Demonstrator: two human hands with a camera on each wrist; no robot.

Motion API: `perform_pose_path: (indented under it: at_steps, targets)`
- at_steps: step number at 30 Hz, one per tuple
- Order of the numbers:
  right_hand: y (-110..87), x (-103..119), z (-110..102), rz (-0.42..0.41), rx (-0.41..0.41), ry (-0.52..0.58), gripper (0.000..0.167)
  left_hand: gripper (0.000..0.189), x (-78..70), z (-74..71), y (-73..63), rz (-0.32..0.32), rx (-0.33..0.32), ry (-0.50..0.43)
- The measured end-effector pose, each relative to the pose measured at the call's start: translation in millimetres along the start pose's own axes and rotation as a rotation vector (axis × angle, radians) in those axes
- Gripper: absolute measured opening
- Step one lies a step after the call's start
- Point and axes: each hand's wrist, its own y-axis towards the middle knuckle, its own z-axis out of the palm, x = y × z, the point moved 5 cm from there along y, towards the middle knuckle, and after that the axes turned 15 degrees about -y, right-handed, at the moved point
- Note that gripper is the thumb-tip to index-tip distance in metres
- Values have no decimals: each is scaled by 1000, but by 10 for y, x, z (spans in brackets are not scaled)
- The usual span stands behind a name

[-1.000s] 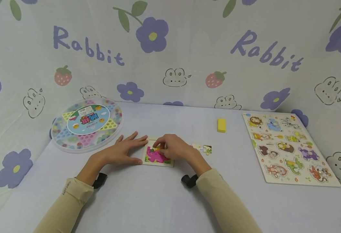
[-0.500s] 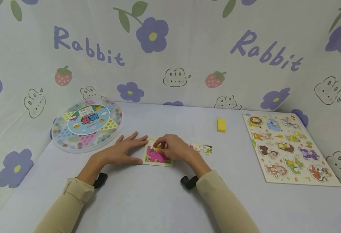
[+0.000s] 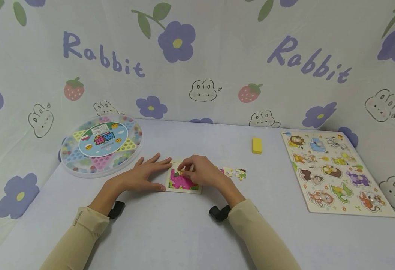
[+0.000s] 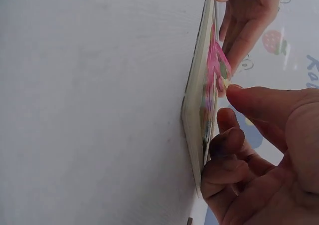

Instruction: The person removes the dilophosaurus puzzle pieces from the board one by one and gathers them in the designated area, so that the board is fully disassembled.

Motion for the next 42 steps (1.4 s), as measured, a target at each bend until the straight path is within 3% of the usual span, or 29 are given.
perform_pose_path:
  at_steps: [6,17,32,42]
  targets:
    - [10,20,15,16,-25,49,17,85,15,4,4,-2,1,2]
    - [52,80,18,29,-52,45,9,85,-2,3,2,-7,0,-8]
    - [83,61,36,67,-45,51,10,84,5,6,-2,1,-3,2]
    - [80,94,57,51,-6,-5,31,83,-20,-5,-11,16,-7,11]
